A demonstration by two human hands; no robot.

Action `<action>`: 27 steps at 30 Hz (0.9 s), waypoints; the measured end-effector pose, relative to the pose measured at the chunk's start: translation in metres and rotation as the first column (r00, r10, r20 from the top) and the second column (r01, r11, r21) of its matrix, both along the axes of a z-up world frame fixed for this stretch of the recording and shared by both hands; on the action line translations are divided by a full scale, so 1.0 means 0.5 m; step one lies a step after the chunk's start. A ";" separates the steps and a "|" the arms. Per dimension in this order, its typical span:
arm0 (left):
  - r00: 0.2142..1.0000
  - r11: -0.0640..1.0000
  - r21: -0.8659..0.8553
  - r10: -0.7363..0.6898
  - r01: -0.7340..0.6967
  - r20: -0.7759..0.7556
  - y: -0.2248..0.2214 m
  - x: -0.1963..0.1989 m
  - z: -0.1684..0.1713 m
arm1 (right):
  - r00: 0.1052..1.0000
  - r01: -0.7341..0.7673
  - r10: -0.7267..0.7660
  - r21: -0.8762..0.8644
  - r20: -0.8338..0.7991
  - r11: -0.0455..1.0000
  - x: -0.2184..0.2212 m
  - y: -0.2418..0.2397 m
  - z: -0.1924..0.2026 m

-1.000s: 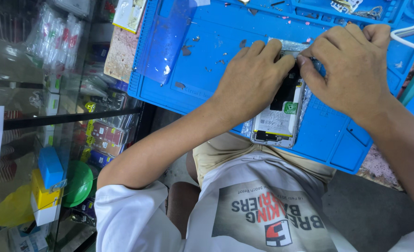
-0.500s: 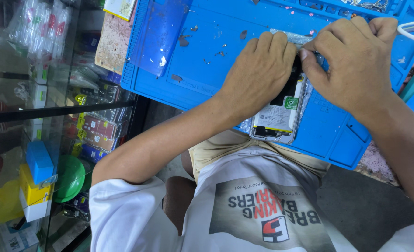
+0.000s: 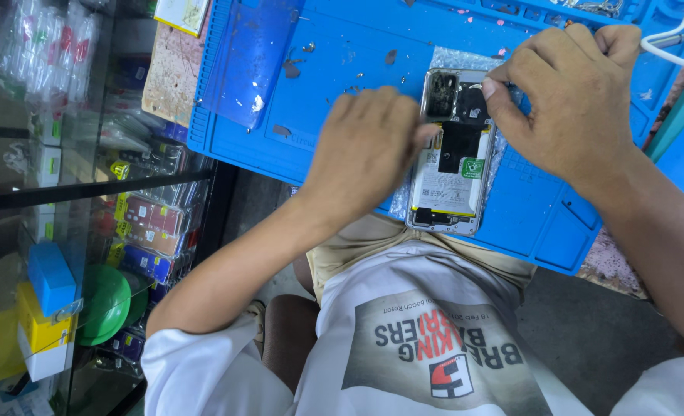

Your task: The person manipulates internal components of a mobile phone with a small tool on a blue mat, moving parts and handling the phone chassis.

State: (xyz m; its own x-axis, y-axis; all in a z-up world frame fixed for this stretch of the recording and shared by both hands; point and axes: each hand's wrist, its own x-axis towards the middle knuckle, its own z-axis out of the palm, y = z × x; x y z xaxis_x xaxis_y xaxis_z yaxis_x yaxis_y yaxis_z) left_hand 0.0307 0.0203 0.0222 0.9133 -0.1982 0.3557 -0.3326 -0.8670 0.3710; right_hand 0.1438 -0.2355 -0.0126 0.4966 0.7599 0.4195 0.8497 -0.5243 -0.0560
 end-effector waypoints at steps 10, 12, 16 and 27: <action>0.993 0.979 -0.197 -0.078 0.059 -0.089 0.023 -0.084 0.009 | 1.000 0.016 -0.015 0.050 -0.022 0.999 -0.001 0.008 0.007; 0.980 0.962 -0.236 -0.166 0.137 -0.108 -0.002 -0.098 0.010 | 1.000 0.020 -0.018 0.060 -0.024 0.998 -0.005 0.018 0.014; 0.980 0.979 -0.185 -0.122 0.092 -0.158 -0.030 -0.098 -0.009 | 0.999 0.035 -0.033 0.072 -0.031 0.997 -0.014 0.040 0.029; 0.980 0.985 -0.161 -0.082 0.053 -0.181 -0.038 -0.099 -0.036 | 0.999 0.046 -0.046 0.068 -0.012 0.997 -0.014 0.067 0.042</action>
State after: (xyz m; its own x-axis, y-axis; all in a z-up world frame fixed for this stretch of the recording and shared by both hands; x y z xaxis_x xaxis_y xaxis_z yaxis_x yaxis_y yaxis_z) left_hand -0.0186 0.0012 0.0043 0.9527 -0.2177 0.2119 -0.3009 -0.7720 0.5599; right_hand 0.1366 -0.2021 0.0082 0.5351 0.7058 0.4642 0.8239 -0.5575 -0.1020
